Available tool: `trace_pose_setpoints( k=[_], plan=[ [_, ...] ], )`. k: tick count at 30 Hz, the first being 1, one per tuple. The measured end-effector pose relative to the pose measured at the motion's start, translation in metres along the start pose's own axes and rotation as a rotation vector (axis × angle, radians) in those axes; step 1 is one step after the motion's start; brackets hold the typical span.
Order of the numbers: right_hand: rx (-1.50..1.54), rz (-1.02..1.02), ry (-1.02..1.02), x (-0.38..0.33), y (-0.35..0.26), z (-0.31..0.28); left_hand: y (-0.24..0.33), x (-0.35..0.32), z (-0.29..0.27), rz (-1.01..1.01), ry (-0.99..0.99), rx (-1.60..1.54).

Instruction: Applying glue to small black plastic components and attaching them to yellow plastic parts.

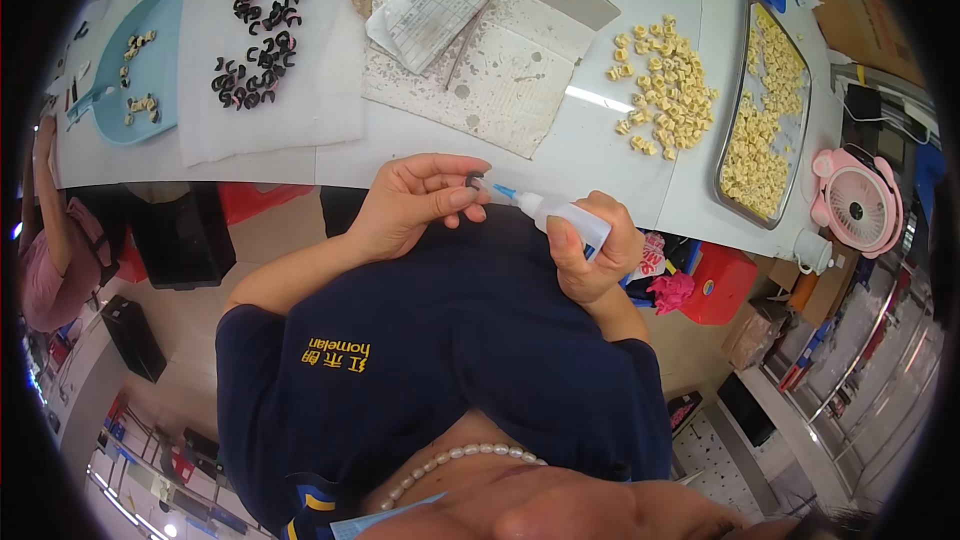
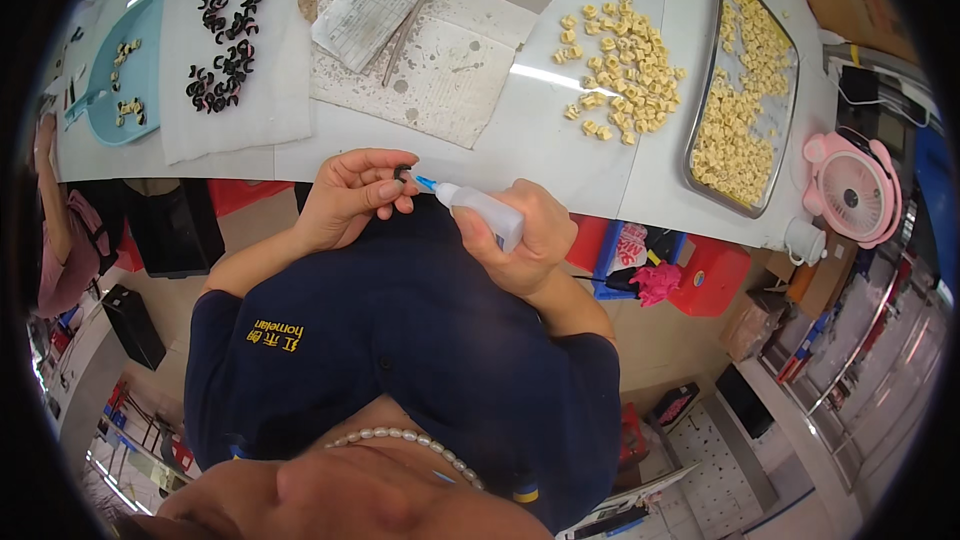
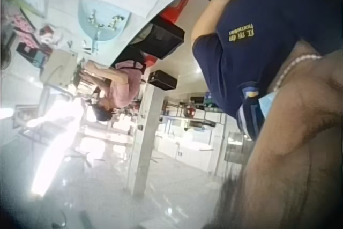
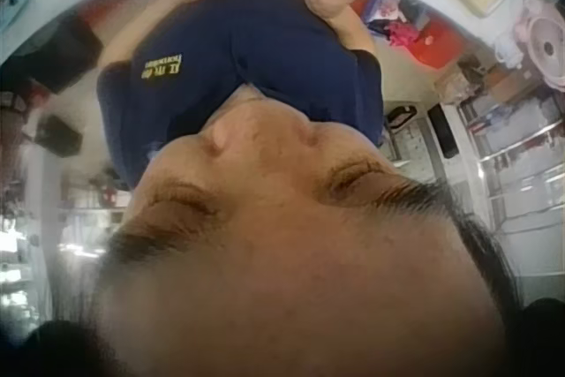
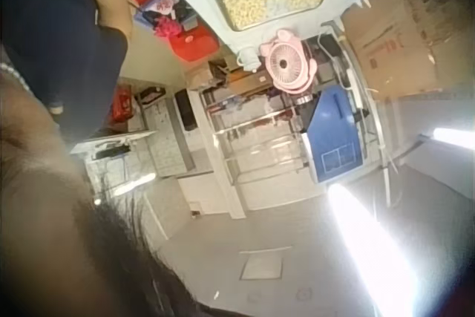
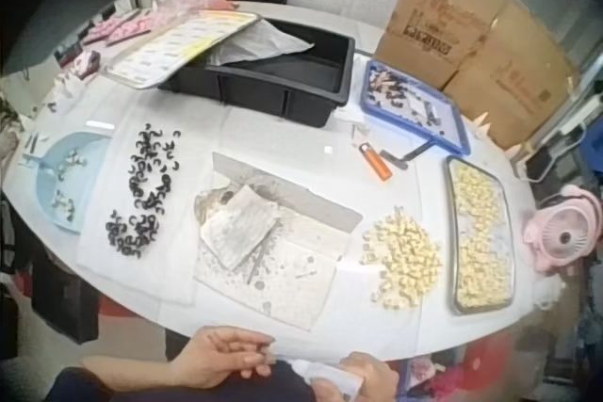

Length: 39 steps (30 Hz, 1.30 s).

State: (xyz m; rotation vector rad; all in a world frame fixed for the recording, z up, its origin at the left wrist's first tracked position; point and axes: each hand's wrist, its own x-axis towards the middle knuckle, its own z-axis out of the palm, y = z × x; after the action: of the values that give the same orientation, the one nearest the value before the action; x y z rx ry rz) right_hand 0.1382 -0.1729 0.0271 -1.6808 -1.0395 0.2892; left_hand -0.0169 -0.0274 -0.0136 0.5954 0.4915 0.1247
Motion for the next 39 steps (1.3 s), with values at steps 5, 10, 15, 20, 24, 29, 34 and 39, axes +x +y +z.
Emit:
trace_pose_setpoints(
  k=[5, 10, 15, 20, 24, 29, 34, 39],
  plan=[
    [0.048, 0.017, -0.025, -0.003, 0.0, -0.005, -0.001, 0.0, 0.003, -0.017, 0.0, 0.004],
    [0.085, 0.042, 0.005, -0.005, -0.001, -0.005, -0.002, -0.001, 0.005, 0.037, -0.009, 0.065],
    [0.072, 0.053, -0.022, -0.005, -0.002, -0.005, -0.002, -0.002, 0.006, 0.076, -0.012, 0.129],
    [0.072, 0.019, -0.014, -0.007, -0.002, -0.006, -0.002, -0.003, 0.003, 0.096, -0.017, 0.133],
    [0.237, 0.062, 0.182, -0.011, 0.016, 0.001, -0.001, -0.005, 0.0, 0.12, -0.015, 0.14],
    [0.22, 0.269, 0.159, 0.039, 0.029, 0.039, 0.0, -0.007, -0.005, 0.172, -0.003, 0.166],
    [-0.028, 0.333, -0.084, 0.069, 0.039, 0.062, 0.005, -0.004, -0.012, 0.198, -0.012, 0.131],
    [-0.375, -0.065, -0.098, 0.065, 0.043, 0.047, 0.007, -0.002, -0.014, 0.208, -0.002, 0.123]
  ],
)
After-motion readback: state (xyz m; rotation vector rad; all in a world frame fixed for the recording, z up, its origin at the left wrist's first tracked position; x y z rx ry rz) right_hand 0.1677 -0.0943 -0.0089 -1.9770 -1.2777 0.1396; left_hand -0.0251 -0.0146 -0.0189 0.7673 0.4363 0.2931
